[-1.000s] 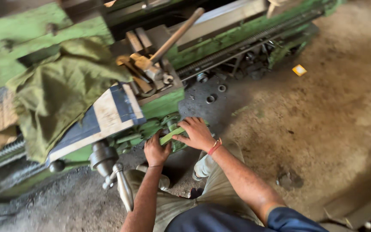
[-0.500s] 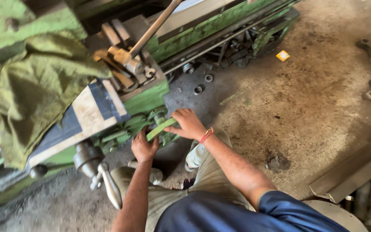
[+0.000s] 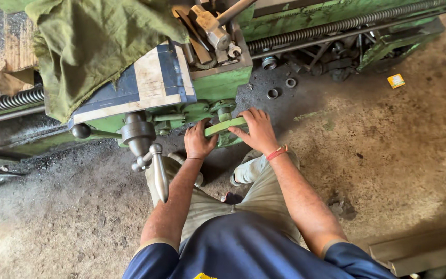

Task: The person operates a metal lathe by turning a green handwheel with both hands to move the carriage. The person continues to rotate the wheel back and forth while seated in front of the machine.

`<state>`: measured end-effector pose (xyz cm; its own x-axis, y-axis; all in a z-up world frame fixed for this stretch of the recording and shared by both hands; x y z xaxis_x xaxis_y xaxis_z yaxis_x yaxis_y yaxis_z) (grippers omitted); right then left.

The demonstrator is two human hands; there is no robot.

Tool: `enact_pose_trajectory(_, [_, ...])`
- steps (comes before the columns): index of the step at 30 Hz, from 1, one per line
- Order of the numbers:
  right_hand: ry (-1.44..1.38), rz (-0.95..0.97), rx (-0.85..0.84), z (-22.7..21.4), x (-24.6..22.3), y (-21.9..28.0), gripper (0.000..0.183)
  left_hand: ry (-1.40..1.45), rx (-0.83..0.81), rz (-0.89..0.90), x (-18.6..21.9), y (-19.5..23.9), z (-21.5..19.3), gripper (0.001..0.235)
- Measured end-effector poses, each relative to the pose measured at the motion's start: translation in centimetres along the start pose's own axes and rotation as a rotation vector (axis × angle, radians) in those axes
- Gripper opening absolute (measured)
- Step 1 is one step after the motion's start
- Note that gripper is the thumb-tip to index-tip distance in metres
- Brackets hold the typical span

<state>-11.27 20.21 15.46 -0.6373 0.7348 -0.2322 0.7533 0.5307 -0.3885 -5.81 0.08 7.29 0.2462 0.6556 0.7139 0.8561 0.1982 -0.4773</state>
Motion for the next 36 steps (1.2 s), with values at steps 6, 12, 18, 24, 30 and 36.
enact_pose_trajectory(6, [0.005, 0.022, -0.003, -0.1, -0.2, 0.0, 0.058, -0.006, -0.014, -0.014, 0.2, 0.0, -0.3, 0.052])
enact_pose_trajectory(12, [-0.009, -0.013, 0.1, -0.5, -0.3, 0.0, 0.057, -0.017, 0.001, 0.011, -0.2, 0.1, -0.1, 0.05])
enact_pose_trajectory(18, [0.012, 0.012, 0.089, -0.9, -0.4, 0.2, 0.058, -0.003, 0.016, 0.032, -0.6, 0.2, 0.3, 0.048])
enact_pose_trajectory(24, [-0.003, 0.017, 0.092, -1.1, -0.6, 0.2, 0.057, -0.003, 0.015, 0.015, -0.9, 0.4, 0.3, 0.049])
enact_pose_trajectory(30, [0.011, 0.013, 0.104, -0.9, -0.7, 0.2, 0.059, -0.028, 0.001, 0.001, -1.2, 0.5, 0.4, 0.05])
enact_pose_trajectory(36, [-0.027, 0.022, 0.079, -1.0, -0.9, 0.1, 0.058, -0.013, -0.001, -0.028, -1.5, 0.6, 0.4, 0.048])
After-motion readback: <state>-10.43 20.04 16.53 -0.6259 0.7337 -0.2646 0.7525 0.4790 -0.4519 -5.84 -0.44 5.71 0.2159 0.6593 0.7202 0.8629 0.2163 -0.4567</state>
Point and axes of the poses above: each hand's wrist, its own y-axis away from the middle knuckle, its own z-axis out of the palm, x = y × z, the point moved 6 cm from there along -y, towards the middle knuckle, and after that the axes turned 12 degrees about y, right-handed, at the moved point
